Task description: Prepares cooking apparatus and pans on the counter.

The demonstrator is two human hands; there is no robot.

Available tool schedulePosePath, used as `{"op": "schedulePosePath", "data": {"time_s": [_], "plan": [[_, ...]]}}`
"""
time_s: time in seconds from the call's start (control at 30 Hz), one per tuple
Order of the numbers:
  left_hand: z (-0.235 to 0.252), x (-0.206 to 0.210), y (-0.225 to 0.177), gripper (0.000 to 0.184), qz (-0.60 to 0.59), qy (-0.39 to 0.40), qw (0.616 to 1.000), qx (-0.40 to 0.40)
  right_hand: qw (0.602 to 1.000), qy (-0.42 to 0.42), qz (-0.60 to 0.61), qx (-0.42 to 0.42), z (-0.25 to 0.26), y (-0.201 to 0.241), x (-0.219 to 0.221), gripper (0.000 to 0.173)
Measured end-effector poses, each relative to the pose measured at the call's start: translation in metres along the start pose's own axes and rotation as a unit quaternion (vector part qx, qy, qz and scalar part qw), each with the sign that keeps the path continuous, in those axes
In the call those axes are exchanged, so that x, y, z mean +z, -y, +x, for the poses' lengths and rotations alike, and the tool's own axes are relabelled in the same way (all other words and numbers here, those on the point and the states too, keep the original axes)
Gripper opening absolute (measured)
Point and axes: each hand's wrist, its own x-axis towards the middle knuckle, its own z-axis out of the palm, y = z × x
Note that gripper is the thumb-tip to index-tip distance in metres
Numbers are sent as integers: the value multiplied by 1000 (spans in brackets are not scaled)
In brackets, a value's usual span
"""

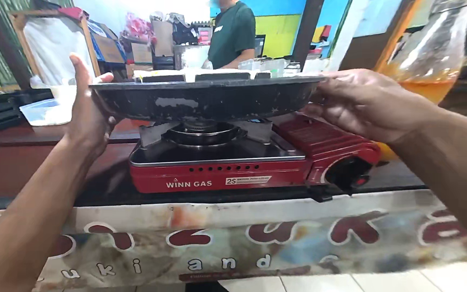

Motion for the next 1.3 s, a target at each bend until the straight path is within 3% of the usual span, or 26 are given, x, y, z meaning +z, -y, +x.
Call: {"op": "schedulePosePath", "data": {"time_s": [0.23,0.5,0.83,1.0,1.1,1.2,1.3], "plan": [[-4,3,1,67,-13,-3,1000,-1,1000,-11,-13,11,-3,-8,-1,32],[-5,2,3,62,-26,13,999,24,996,-84,-5,-22,-5,-12,14,39],[-15,0,1,64,-30,39,997,52,997,-39,-11,-61,1,-22,1,40],[-28,7,-4,54,-22,1,999,30,995,-58,56,-53,-4,-21,6,36],[-27,5,-3,56,-23,-6,999,29,982,-57,150,-98,22,-65,-30,33],[-23,2,0,59,-6,-2,1000,26,973,-164,157,-33,24,-69,-30,26],[-8,-5,8,70,-1,33,999,38,991,-6,107,-78,23,-71,-52,26]]}}
